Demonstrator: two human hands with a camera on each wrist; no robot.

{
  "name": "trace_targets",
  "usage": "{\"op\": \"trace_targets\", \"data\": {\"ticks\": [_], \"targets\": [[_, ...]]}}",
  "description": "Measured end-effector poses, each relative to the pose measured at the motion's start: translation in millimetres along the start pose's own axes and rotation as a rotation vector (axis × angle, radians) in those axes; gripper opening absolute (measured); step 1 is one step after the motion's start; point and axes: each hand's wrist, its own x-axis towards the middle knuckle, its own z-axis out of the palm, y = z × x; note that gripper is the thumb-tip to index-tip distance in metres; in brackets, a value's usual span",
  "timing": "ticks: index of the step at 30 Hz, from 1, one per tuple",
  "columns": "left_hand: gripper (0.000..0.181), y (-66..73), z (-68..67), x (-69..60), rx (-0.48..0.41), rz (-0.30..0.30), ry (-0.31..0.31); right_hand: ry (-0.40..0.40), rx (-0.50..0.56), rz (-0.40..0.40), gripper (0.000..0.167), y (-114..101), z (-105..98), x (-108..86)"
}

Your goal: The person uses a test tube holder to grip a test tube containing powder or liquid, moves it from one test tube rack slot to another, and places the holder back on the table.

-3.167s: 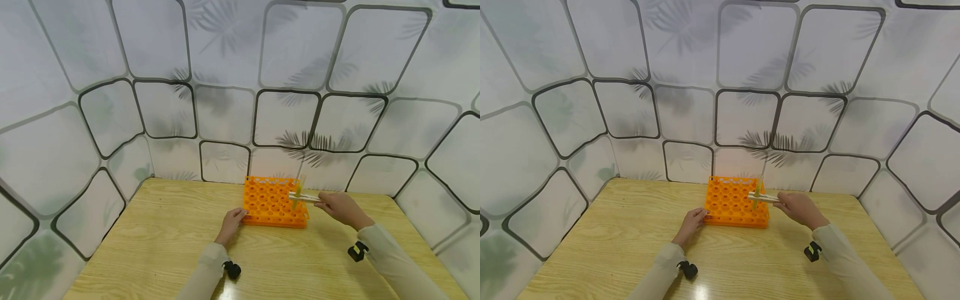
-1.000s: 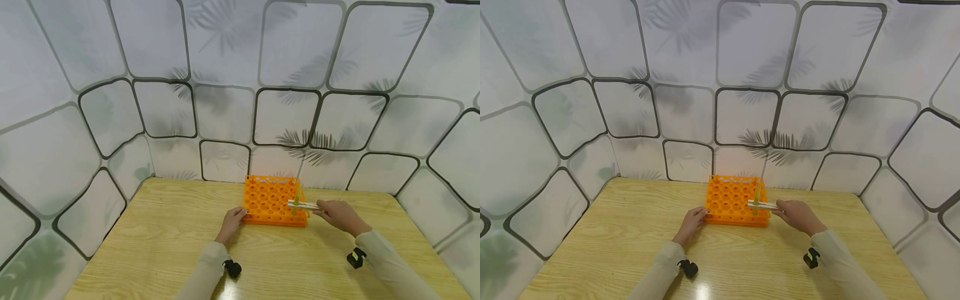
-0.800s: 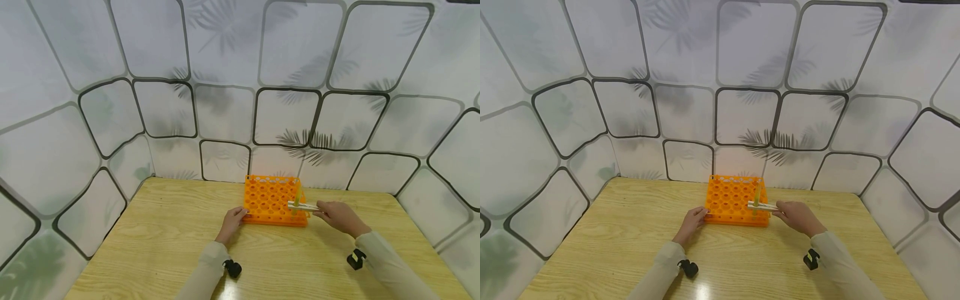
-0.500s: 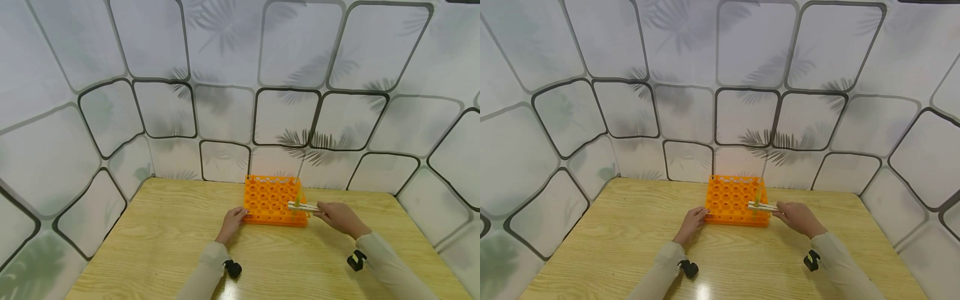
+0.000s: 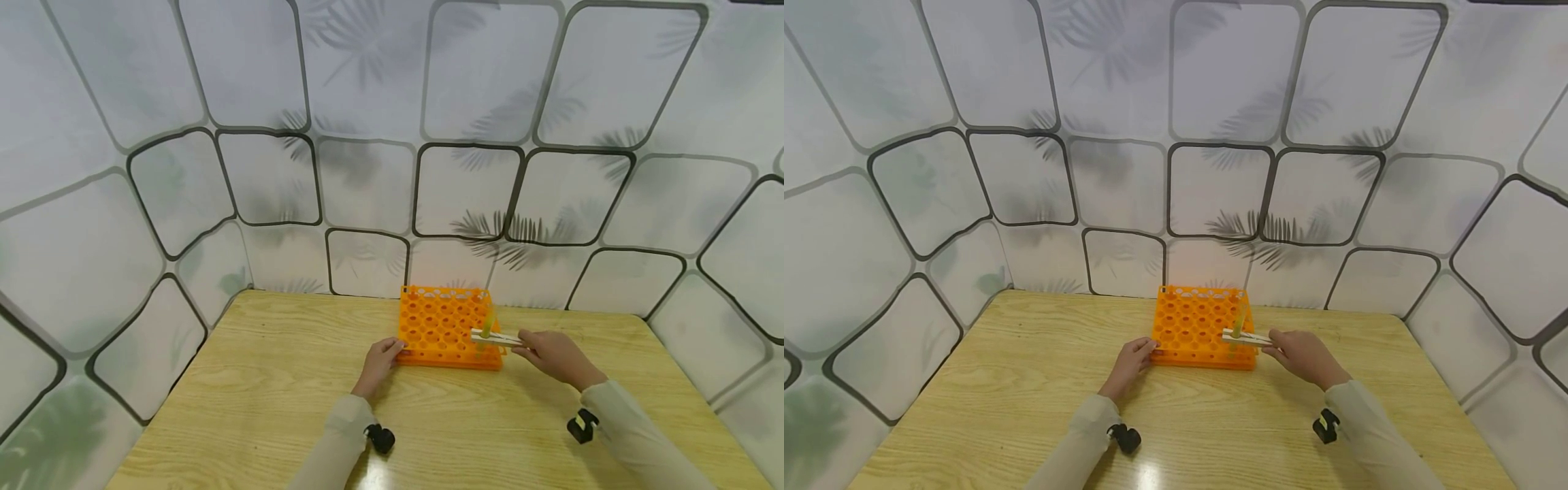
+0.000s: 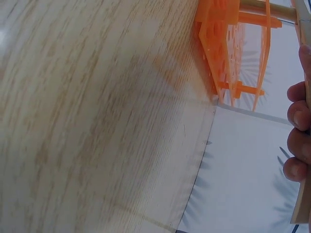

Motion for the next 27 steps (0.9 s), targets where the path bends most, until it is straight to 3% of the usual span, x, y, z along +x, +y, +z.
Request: {"op": "trace_targets", "data": {"ticks": [8,17,27], "targets": [[0.031,2.6,0.1,-1.1,0.080,0.022,0.015,-0.028,0.003,0.019,0.028,1.1,-0.4,1.6],[0.032,-27.1,-2.0,17.3,0.095,0.022,0.037,-0.084,0.046,0.068,0.025,0.5,-2.8,3.4],[0.032,-32.1,-2.7,21.8,0.103,0.009,0.045,-0.118,0.063,0.093,0.021,2.0,-2.1,3.5]]}}
